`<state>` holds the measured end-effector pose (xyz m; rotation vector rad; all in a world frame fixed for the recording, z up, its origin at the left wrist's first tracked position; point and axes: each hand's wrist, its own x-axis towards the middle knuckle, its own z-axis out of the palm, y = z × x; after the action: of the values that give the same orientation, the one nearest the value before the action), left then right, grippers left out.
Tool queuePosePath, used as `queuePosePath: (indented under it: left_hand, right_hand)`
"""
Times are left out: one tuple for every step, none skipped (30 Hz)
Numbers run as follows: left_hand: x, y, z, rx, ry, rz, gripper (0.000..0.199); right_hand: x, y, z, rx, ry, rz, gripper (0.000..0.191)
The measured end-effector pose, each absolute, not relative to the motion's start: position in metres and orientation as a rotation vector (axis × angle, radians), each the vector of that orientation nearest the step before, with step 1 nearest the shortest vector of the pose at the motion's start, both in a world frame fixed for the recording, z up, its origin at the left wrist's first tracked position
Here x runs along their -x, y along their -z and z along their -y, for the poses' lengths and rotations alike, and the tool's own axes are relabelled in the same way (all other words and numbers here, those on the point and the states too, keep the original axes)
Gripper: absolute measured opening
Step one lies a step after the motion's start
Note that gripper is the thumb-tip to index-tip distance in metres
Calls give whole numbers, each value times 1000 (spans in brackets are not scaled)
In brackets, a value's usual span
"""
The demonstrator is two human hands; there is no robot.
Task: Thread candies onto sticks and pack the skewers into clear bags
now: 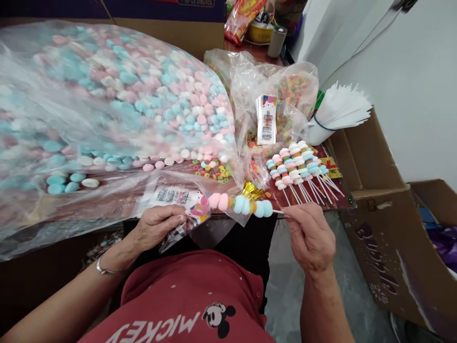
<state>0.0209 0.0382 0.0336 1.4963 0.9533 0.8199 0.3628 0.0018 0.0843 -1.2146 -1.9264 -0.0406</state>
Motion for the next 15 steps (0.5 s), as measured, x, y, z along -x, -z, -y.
queuePosePath:
  left_hand:
    - [-20, -36, -38, -1484, -805, -947, 33]
    - [-18, -38, -38, -1472, -791, -938, 34]
    - [-17, -39, -38, -1459, -777, -930, 35]
    - [-16, -41, -38, -1447, -762, -925, 35]
    - [-16, -41, -38, -1434, -746, -928, 36]
    - [-15, -42, -38, -1422, -731, -938, 36]
    - [-14, -42, -38, -1410, -717, -951, 36]
    - [-14, -42, -39, -1396, -702, -960, 35]
    - [-13, -42, -39, -1381, -689, -963, 35]
    - [-12, -41, -40, -1363, -679, -957, 34]
    - [-11, -40, -40, -1343, -664, -941, 34]
    - [-10, -39, -40, -1321, -647, -924, 35]
    - [-10, -38, -41, -1301, -626, -910, 35]
    - [-9, -38, -41, -1282, -606, -903, 36]
    - [-8, -37, -42, -1268, -584, -902, 36]
  right_hand:
    - [-361, -85, -4, 1188, 49, 1979, 26]
    - [-359, -86, -6, 1169, 67, 2025, 27]
    - [-358, -87, -8, 1159, 86, 2067, 27]
    - [-356, -88, -9, 1156, 101, 2098, 26]
    - [-355, -89, -11, 1154, 112, 2122, 25]
    - [-353, -90, -12, 1151, 120, 2140, 25]
    - [-353, -91, -13, 1143, 131, 2157, 24]
    - [-352, -92, -14, 1133, 147, 2176, 24]
    - [-352, -92, -14, 1121, 173, 2194, 24]
    - [-352, -93, -14, 1108, 207, 2213, 24]
    - [-353, -94, -14, 1097, 241, 2231, 24]
    - [-354, -94, -14, 1091, 272, 2245, 24]
    - [-355, -95, -15, 1084, 298, 2255, 24]
    - [-356, -96, -15, 1078, 317, 2262, 24]
    - [-358, -97, -15, 1073, 330, 2265, 25]
